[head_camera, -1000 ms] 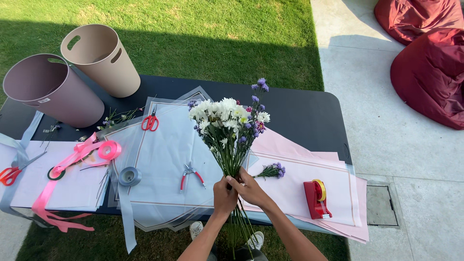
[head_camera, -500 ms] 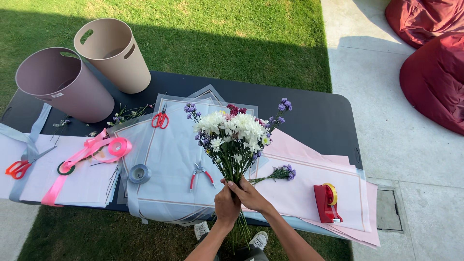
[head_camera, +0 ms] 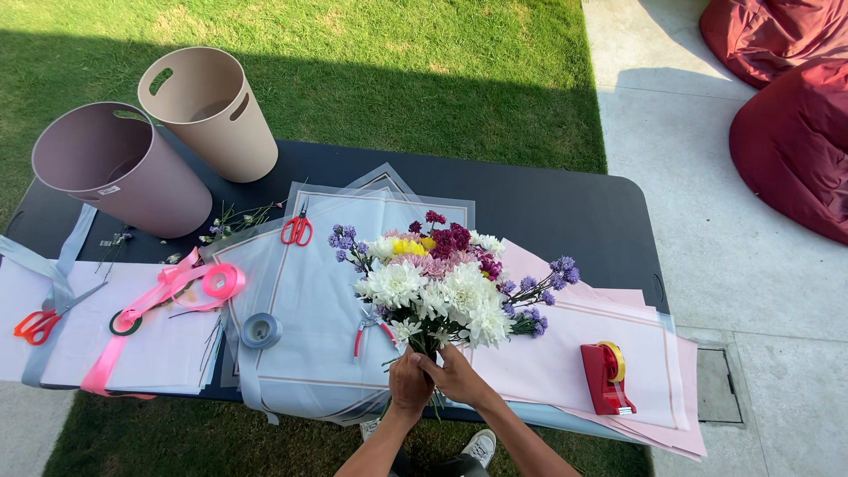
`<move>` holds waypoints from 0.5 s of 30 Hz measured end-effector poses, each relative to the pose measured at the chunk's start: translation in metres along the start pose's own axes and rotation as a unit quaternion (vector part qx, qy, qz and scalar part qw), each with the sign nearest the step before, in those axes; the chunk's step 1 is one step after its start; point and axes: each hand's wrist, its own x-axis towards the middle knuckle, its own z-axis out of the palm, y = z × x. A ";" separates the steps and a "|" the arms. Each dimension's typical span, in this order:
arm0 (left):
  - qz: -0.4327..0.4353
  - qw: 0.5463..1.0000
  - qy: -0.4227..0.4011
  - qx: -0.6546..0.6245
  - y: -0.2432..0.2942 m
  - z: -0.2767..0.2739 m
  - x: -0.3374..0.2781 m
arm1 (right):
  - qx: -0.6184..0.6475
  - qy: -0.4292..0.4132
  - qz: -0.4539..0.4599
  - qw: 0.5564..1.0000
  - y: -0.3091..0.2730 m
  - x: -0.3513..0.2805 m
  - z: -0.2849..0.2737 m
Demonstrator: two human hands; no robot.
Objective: The person assembles a floral bouquet by hand-gathering various flower stems, trimming some stems using shears, and securing the bunch together with tape from a dispenser.
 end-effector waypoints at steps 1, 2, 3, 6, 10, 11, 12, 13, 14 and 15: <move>0.001 1.000 -0.001 0.000 0.003 -0.003 0.004 | 0.001 0.001 0.000 1.000 -0.005 0.003 0.000; -0.003 1.000 -0.005 -0.004 0.007 -0.005 0.007 | 0.017 0.005 0.010 1.000 -0.009 0.004 0.000; -0.007 1.000 -0.009 -0.007 0.010 -0.008 0.011 | 0.034 0.009 0.020 0.999 -0.014 0.006 0.000; -0.023 0.999 -0.040 -0.019 0.033 -0.022 0.031 | 0.059 0.014 0.041 0.997 -0.016 0.009 -0.007; -0.070 0.993 -0.075 -0.057 0.043 -0.025 0.041 | 0.063 0.022 0.052 0.996 -0.006 0.017 -0.017; -0.093 0.987 -0.093 -0.088 0.046 -0.026 0.044 | 0.053 0.019 0.056 0.997 -0.004 0.018 -0.019; -0.116 0.980 -0.110 -0.119 0.050 -0.027 0.047 | 0.042 0.015 0.060 0.997 -0.001 0.019 -0.022; -0.116 0.980 -0.111 -0.118 0.054 -0.032 0.054 | 0.043 0.015 0.060 0.997 -0.010 0.018 -0.027; -0.140 0.970 -0.122 -0.160 0.060 -0.037 0.060 | 0.101 -0.007 0.091 0.991 -0.018 0.015 -0.032; -0.164 0.957 -0.133 -0.201 0.065 -0.042 0.065 | 0.159 -0.028 0.123 0.979 -0.026 0.012 -0.037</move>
